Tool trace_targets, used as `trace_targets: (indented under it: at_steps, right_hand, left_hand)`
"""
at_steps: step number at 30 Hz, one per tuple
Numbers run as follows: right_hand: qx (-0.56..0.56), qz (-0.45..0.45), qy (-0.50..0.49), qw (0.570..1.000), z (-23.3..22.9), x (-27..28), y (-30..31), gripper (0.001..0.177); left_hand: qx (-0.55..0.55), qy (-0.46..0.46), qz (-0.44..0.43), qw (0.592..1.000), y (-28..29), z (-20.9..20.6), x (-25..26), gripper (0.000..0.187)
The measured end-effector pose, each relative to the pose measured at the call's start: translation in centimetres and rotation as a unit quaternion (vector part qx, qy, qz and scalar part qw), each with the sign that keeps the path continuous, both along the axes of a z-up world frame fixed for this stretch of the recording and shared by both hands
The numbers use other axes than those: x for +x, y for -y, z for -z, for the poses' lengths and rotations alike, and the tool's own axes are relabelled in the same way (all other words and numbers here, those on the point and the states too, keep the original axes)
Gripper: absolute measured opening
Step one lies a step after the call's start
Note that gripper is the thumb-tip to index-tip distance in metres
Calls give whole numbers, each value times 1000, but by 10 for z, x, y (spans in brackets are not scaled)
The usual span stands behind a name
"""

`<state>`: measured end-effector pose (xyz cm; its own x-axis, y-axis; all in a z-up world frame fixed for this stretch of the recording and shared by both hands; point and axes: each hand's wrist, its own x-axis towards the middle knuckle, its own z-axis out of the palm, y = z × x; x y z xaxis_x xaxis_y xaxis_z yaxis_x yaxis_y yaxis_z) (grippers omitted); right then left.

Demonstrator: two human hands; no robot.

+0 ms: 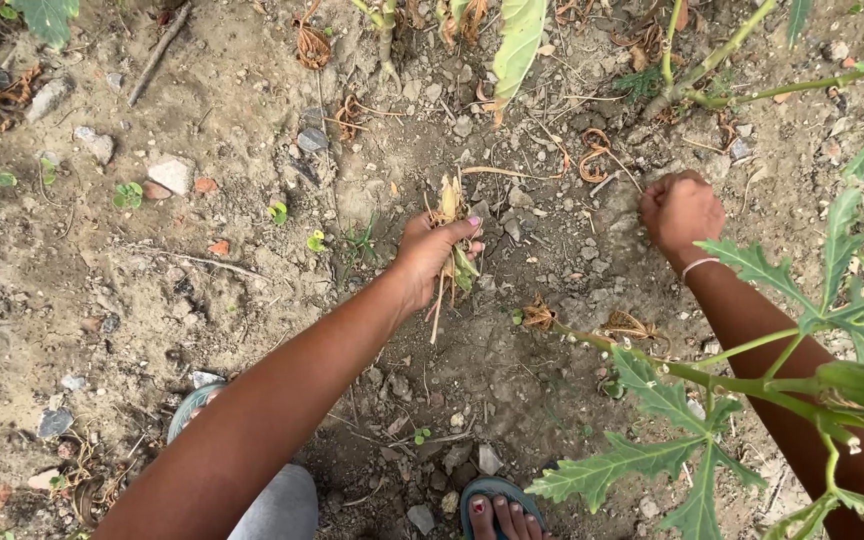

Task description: The recorder is picking weeds and dried plant matter by hand in a garden bed.

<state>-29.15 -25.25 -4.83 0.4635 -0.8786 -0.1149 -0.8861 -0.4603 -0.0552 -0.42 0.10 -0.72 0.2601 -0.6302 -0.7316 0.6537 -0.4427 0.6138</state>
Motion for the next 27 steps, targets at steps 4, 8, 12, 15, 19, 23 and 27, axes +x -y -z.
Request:
trace_targets:
  at_steps: [4,8,12,15,19,23,27]
  right_hand:
    - [-21,-14,31,999,-19,18,-15,7]
    - [41,-104,67,991,-43,43,-35,3]
    - [171,-171,110,964,-95,81,-82,5]
    - [276,-218,160,922,-113,92,-103,7]
    - [383,-118,322,858,-111,91,-108,3]
    - [404,-48,364,838,-105,89,-111,5]
    - [424,-67,350,832,-92,86,-126,4]
  left_hand:
    - [12,7,4,1000,-4,-1,3,38]
    - [25,41,10,999,-5,6,7,45]
    - [21,49,5,999,-3,-9,10,56]
    - [-50,63,16,997,3,-18,8,62]
    - [-119,125,112,979,6,-11,4,60]
    - [-114,166,191,961,-2,-26,-5,57]
    - [-141,116,173,968,-4,-8,-23,52]
